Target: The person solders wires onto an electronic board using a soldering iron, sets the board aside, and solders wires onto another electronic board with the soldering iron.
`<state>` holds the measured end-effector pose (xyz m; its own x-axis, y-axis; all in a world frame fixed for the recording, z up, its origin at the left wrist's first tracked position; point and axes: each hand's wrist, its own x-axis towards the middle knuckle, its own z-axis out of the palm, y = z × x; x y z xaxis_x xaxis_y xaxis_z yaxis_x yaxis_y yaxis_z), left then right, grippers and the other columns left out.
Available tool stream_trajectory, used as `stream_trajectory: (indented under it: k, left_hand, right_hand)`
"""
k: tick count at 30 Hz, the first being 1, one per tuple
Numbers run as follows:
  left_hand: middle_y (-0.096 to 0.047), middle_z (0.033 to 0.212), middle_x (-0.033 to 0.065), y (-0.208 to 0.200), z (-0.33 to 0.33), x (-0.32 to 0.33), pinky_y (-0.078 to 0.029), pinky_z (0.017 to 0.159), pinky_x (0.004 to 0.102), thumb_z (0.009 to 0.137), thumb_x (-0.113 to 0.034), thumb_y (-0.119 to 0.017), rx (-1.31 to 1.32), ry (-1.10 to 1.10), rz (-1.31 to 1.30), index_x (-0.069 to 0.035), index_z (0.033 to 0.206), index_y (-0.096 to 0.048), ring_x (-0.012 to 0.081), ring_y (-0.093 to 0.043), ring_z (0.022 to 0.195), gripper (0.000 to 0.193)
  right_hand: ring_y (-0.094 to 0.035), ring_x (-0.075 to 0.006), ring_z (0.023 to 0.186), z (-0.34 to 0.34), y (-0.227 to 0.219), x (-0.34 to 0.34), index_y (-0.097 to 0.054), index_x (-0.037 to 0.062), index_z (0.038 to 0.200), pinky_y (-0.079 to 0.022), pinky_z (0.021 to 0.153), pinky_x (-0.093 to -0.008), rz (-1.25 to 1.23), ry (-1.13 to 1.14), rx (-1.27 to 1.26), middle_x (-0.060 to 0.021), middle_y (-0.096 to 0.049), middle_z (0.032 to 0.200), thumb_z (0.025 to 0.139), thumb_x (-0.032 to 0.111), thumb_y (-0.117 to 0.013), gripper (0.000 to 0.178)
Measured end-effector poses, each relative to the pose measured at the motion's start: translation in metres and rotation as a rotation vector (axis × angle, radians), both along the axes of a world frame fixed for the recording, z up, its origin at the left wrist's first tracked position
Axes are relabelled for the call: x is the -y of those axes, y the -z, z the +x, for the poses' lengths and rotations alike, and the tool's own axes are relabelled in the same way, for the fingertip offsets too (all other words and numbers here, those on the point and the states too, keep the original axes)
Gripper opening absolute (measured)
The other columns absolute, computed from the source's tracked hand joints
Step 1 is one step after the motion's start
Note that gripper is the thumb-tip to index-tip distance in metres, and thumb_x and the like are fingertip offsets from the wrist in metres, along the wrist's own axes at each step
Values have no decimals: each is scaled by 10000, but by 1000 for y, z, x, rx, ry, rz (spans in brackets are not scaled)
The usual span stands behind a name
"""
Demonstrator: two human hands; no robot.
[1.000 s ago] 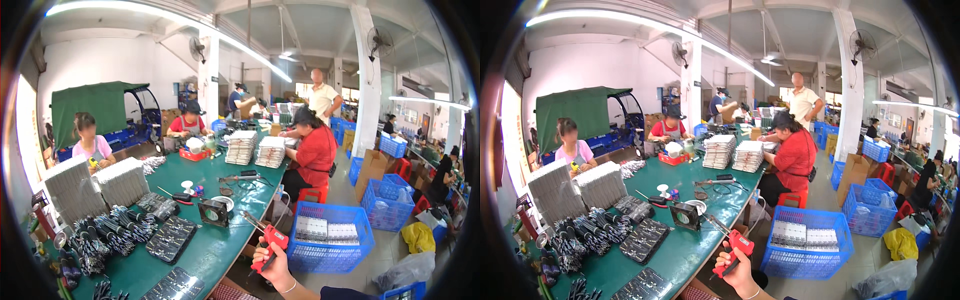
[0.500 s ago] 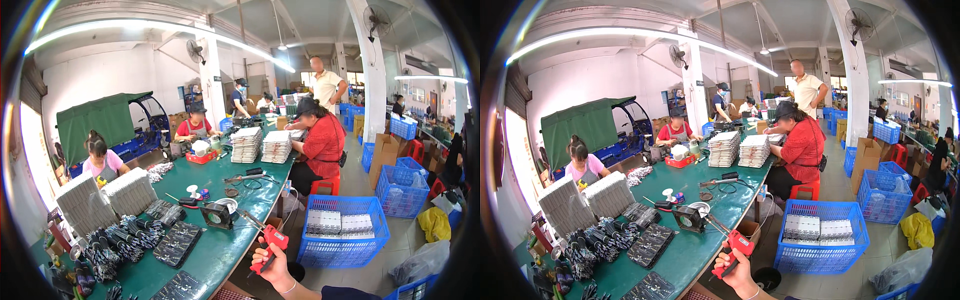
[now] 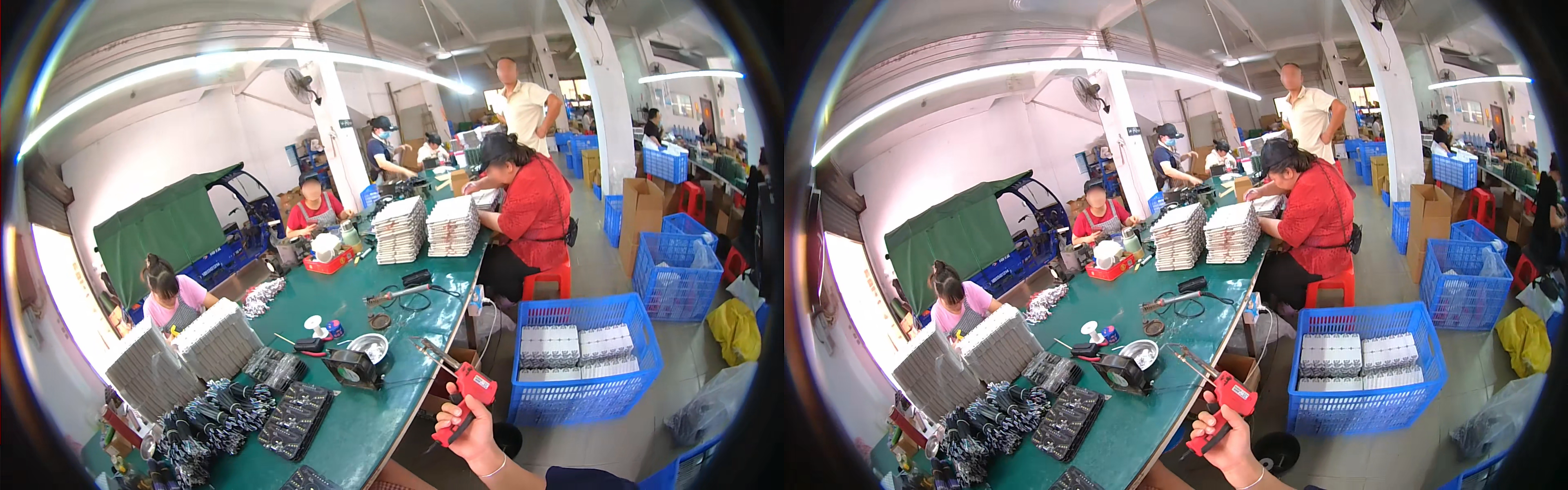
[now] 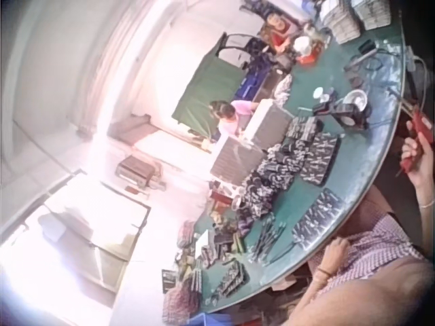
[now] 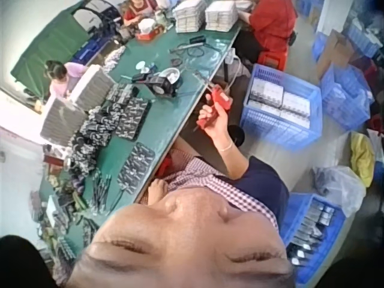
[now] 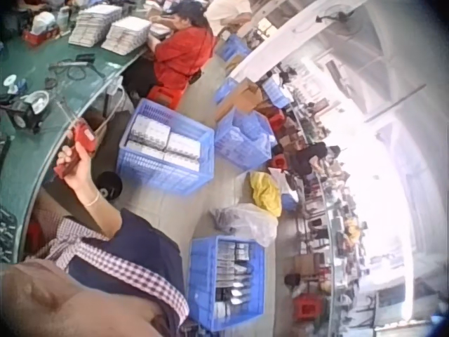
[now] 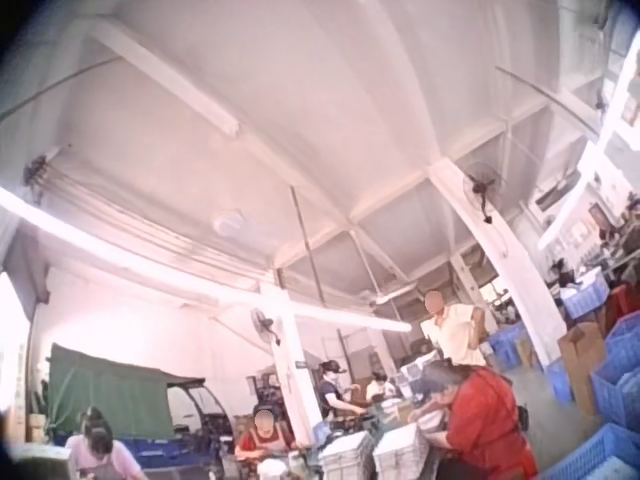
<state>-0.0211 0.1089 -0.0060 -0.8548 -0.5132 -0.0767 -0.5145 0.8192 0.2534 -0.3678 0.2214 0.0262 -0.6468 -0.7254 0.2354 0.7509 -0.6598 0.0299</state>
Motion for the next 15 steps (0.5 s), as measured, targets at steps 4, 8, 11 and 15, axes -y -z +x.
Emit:
stream_trajectory:
  k: [4, 8, 11, 15]
  left_hand:
    - [-596, 857, 146, 65, -38, 8, -455, 712, 481, 874, -213, -547, -249, 133, 342, -52, 837, -610, 364, -578, 821, 177]
    - [-601, 827, 144, 40, -76, -13, -465, 673, 473, 856, -166, -553, -275, 384, 161, -46, 790, -603, 356, -591, 766, 145]
    - [-597, 794, 142, 48, -89, -20, -463, 632, 451, 836, -129, -565, -336, 445, 161, -50, 768, -596, 353, -590, 724, 109]
    - [-566, 713, 137, 75, -90, -19, -454, 609, 412, 777, -59, -574, -386, 567, 276, -56, 722, -589, 322, -588, 689, 57]
  right_hand:
    - [-473, -125, 707, -7, 8, -13, -509, 104, 1272, -430, 763, -301, -23, 26, 8, -11, -493, 745, 921, 250, -569, 384]
    - [-491, -124, 724, -3, 18, -25, -509, 107, 1270, -430, 786, -307, 28, 86, -16, -3, -494, 759, 920, 243, -578, 381]
    - [-495, -122, 725, 2, 17, -34, -516, 131, 1260, -434, 794, -312, 26, 115, -45, 5, -492, 760, 916, 246, -585, 369]
    - [-500, -138, 721, 7, 8, -35, -491, 172, 1304, -464, 841, -392, 58, 173, -103, -13, -487, 761, 942, 236, -536, 371]
